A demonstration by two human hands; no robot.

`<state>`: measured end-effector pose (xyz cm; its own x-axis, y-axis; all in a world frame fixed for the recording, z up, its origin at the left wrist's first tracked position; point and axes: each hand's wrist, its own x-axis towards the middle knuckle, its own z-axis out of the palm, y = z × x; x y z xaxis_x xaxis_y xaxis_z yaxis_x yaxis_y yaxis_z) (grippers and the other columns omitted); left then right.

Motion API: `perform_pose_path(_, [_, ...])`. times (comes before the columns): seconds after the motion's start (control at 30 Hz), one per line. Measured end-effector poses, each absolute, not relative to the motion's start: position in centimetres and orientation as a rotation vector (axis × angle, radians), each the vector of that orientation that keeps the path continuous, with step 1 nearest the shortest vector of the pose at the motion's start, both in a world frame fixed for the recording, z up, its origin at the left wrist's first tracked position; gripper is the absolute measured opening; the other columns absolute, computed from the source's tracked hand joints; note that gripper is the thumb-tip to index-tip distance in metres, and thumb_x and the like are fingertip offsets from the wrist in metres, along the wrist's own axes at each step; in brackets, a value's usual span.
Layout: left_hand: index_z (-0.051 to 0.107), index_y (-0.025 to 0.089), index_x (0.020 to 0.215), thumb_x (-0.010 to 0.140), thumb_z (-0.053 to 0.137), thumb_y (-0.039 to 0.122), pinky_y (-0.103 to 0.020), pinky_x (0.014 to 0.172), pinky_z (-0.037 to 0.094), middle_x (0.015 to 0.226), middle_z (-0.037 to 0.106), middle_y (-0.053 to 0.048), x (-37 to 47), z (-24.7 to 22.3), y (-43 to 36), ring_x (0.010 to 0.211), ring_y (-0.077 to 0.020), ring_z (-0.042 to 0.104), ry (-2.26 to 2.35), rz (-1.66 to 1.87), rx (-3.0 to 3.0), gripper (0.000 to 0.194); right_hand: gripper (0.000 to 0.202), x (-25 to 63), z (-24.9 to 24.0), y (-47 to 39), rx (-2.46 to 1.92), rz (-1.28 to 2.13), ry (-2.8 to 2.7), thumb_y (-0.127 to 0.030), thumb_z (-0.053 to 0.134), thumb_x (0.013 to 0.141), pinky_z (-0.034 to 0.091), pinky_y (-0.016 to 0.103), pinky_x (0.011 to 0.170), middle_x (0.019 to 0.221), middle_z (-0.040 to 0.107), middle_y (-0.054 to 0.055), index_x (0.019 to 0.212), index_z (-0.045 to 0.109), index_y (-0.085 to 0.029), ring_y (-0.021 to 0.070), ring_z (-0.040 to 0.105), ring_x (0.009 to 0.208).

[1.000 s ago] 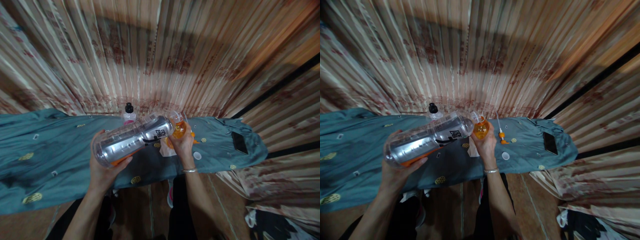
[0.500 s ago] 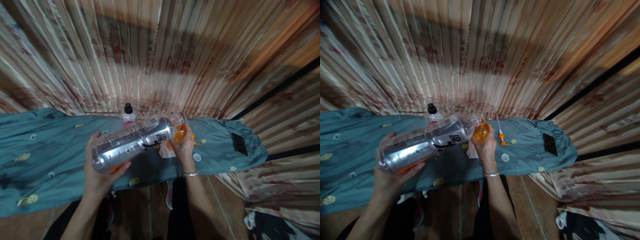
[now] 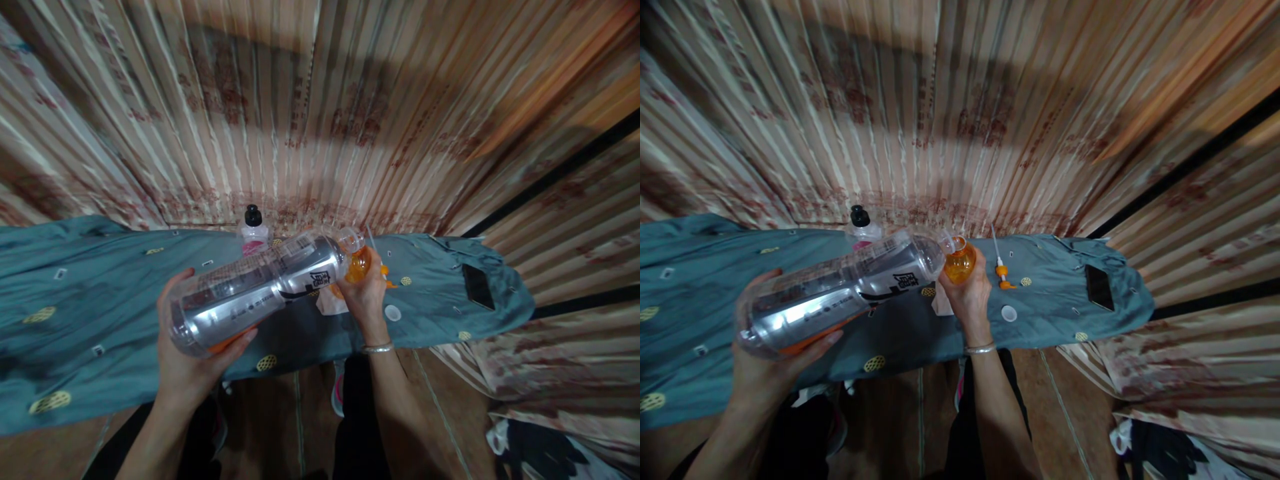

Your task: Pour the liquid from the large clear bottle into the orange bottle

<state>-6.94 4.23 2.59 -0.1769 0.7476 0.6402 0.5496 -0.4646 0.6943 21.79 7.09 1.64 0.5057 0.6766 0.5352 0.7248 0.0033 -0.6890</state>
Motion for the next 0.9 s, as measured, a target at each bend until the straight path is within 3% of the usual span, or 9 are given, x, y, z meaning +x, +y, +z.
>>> perform_pose_path(0.2, [0.054, 0.026, 0.154, 0.061, 0.089, 0.07, -0.062, 0.101, 0.06, 0.143, 0.063, -0.015, -7.0, 3.1, 4.1, 0.107, -0.0339, 0.07, 1.501, 1.721, 1.975, 0.109, 0.071, 22.0, 1.2, 7.2, -1.681, -0.08, -1.23, -0.042, 0.078, 0.07, 0.065, 0.041, 0.085, 0.122, 0.078, 0.015, 0.134, 0.058, -0.018, 0.0305, 0.079, 0.101])
perform_pose_path(0.9, [0.054, 0.026, 0.155, 0.059, 0.09, 0.068, -0.059, 0.098, 0.062, 0.139, 0.065, -0.014, -7.0, 3.7, 3.9, 0.106, -0.0333, 0.07, 1.52, 1.735, 1.957, 0.112, 0.07, 21.9, 1.0, 7.2, -1.663, -0.114, -1.258, -0.039, 0.08, 0.072, 0.066, 0.043, 0.082, 0.119, 0.078, 0.016, 0.134, 0.058, -0.016, 0.0319, 0.079, 0.099])
